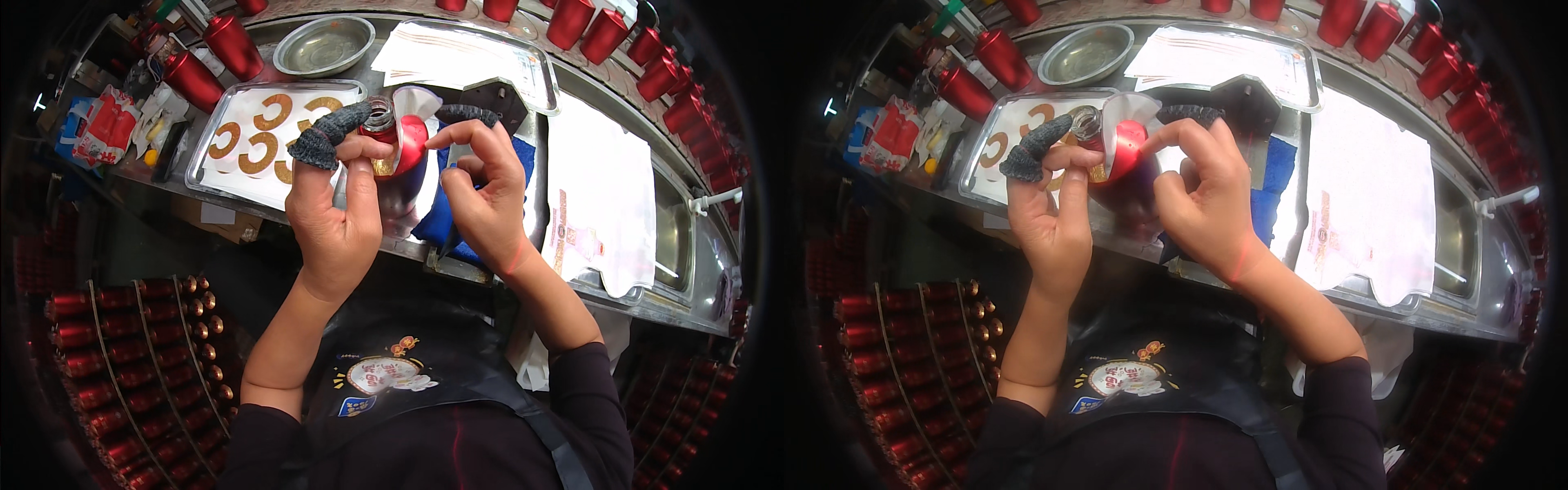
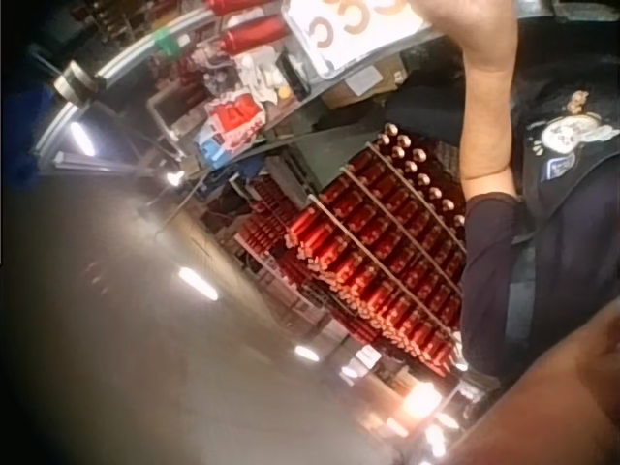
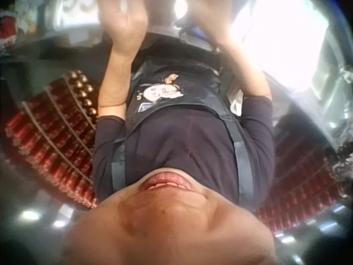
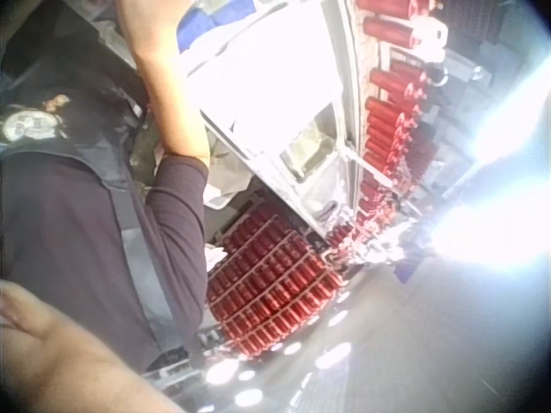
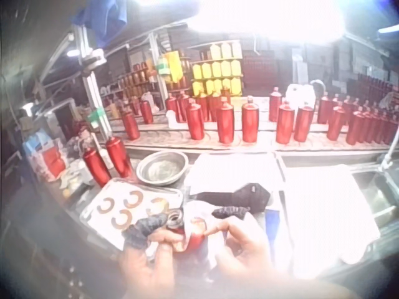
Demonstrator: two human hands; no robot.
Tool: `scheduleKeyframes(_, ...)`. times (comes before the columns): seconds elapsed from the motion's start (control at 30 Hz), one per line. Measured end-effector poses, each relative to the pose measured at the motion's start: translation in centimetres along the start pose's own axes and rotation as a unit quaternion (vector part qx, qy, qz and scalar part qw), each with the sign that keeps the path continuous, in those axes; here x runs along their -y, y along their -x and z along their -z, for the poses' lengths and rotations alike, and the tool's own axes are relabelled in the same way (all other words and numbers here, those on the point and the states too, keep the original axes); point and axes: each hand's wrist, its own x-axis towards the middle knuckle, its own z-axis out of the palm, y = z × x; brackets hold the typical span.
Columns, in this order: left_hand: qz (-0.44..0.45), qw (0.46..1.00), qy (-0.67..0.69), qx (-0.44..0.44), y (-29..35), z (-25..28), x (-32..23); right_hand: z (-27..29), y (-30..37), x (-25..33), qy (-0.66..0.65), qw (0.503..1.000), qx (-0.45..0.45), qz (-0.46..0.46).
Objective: The person picks up a red cylindrical container, places a gold circular sticker on its neck, smooths it down, and then applies a rectangular label to the body of the container. The finished container is placed on a tray with other similar containers.
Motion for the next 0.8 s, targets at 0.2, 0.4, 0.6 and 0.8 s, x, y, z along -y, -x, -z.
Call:
scheduleKeyframes(0.2, 0.02, 0.998, 0.021, -0.049, -0.1, -0.4, -0.3, 0.6, 0.0, -0.9, 0.103, 0.993, -0.013, 0.054)
scheduleKeyframes(0.4, 0.068, 0.994, 0.035, -0.075, -0.1, -0.9, -1.0, 1.9, -0.4, -1.4, 0.017, 0.999, -0.009, -0.043)
scheduleKeyframes(0.6, 0.069, 0.995, 0.052, -0.039, -0.3, -0.7, 0.0, 2.0, -2.7, -1.1, 0.009, 0.999, -0.031, 0.025)
scheduleKeyframes(0.8, 0.086, 0.992, 0.082, -0.03, -0.1, -0.7, 0.5, 1.4, -7.4, 0.3, 0.002, 0.985, 0.137, 0.101)
